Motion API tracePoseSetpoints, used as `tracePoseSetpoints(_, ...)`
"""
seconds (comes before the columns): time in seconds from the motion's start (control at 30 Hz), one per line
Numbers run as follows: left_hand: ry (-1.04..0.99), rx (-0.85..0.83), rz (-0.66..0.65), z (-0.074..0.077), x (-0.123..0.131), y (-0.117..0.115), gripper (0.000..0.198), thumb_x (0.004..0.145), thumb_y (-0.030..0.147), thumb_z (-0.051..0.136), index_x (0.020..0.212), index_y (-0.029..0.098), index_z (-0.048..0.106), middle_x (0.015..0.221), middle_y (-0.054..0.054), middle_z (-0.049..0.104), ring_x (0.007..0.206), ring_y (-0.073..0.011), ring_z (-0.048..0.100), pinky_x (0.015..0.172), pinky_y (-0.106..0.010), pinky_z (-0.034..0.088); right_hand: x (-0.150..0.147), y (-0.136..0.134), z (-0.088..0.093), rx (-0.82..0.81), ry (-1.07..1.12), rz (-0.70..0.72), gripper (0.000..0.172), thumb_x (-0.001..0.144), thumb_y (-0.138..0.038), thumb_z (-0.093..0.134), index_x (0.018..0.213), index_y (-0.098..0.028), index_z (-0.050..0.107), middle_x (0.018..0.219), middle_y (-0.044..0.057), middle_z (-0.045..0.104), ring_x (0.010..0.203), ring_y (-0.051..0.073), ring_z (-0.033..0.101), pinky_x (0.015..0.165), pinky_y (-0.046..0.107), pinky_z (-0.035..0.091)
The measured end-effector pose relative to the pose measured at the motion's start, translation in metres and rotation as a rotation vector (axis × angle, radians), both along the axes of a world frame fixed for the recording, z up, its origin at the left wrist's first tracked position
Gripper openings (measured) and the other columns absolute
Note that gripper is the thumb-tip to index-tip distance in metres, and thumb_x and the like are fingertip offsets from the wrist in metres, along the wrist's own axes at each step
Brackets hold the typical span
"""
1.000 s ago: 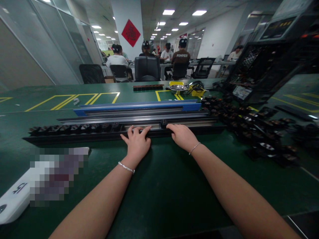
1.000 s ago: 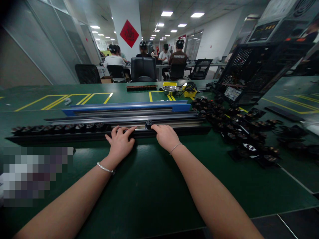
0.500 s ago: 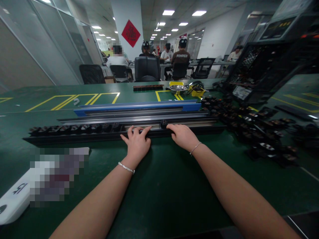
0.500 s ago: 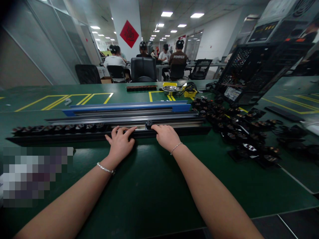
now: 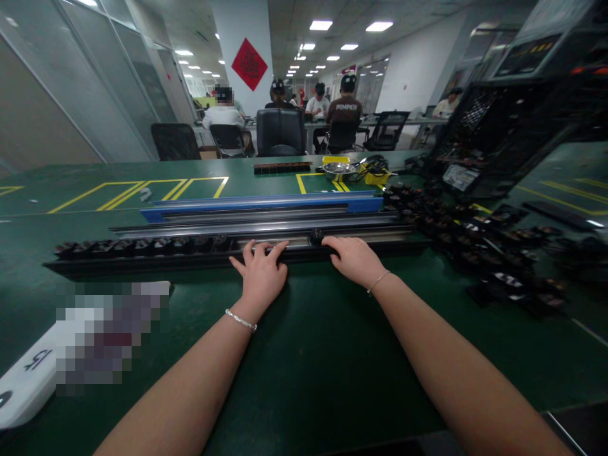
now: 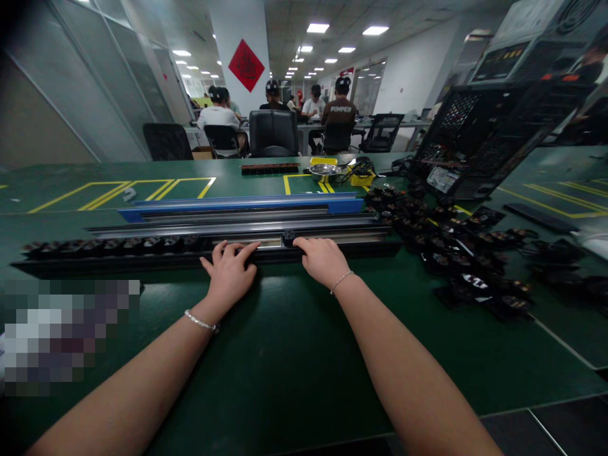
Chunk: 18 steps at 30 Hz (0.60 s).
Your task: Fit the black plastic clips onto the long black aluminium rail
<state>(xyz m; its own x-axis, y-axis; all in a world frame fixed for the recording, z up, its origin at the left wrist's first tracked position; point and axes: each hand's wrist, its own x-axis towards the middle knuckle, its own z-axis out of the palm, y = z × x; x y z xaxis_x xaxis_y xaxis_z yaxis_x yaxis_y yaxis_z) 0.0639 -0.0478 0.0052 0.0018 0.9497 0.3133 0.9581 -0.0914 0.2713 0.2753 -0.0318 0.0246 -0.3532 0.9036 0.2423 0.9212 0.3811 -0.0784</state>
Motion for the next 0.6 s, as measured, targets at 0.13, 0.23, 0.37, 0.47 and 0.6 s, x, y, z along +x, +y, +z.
tracePoseSetpoints(0.13, -0.007, 0.008, -0.005, 0.0, 0.0, 0.0, 0.051, 0.078, 0.022, 0.048, 0.125, 0.041, 0.052, 0.124, -0.005, 0.054, 0.131, -0.0334, 0.027, 0.099, -0.077, 0.013, 0.001, 0.0, 0.0, 0.0, 0.008, 0.019, 0.037, 0.081, -0.015, 0.048, 0.116, -0.022, 0.056, 0.111, 0.006, 0.066, 0.102, 0.021, 0.059, 0.092, 0.036, 0.04)
tracePoseSetpoints(0.23, -0.01, 0.017, -0.013, -0.001, -0.001, 0.001, 0.051, 0.078, 0.023, 0.048, 0.125, 0.041, 0.052, 0.123, -0.005, 0.054, 0.131, -0.0336, 0.027, 0.098, -0.078, 0.014, 0.004, 0.001, -0.001, -0.008, 0.024, 0.042, 0.037, 0.081, -0.014, 0.049, 0.117, -0.021, 0.056, 0.112, 0.007, 0.065, 0.104, 0.021, 0.058, 0.093, 0.035, 0.04)
tracePoseSetpoints(0.37, -0.01, 0.021, -0.011, -0.002, -0.001, 0.001, 0.051, 0.078, 0.023, 0.048, 0.124, 0.041, 0.053, 0.123, -0.005, 0.054, 0.13, -0.0336, 0.027, 0.098, -0.077, 0.013, 0.009, 0.002, 0.0, -0.019, 0.04, 0.06, 0.038, 0.08, -0.013, 0.049, 0.117, -0.02, 0.056, 0.112, 0.007, 0.065, 0.104, 0.02, 0.058, 0.093, 0.033, 0.04)
tracePoseSetpoints(0.47, -0.009, 0.026, -0.012, -0.003, -0.002, 0.002, 0.051, 0.077, 0.022, 0.048, 0.124, 0.042, 0.052, 0.123, -0.005, 0.054, 0.13, -0.0336, 0.028, 0.098, -0.077, 0.013, 0.011, 0.002, 0.002, -0.022, 0.037, 0.064, 0.039, 0.08, -0.014, 0.049, 0.117, -0.02, 0.056, 0.113, 0.006, 0.065, 0.103, 0.02, 0.059, 0.093, 0.033, 0.041)
tracePoseSetpoints(0.6, -0.004, 0.025, -0.017, -0.003, -0.002, 0.001, 0.051, 0.077, 0.023, 0.048, 0.125, 0.041, 0.052, 0.123, -0.005, 0.054, 0.13, -0.034, 0.028, 0.098, -0.077, 0.014, 0.013, 0.002, 0.003, -0.028, 0.013, 0.054, 0.039, 0.08, -0.015, 0.049, 0.118, -0.022, 0.056, 0.113, 0.005, 0.066, 0.102, 0.021, 0.06, 0.093, 0.035, 0.041)
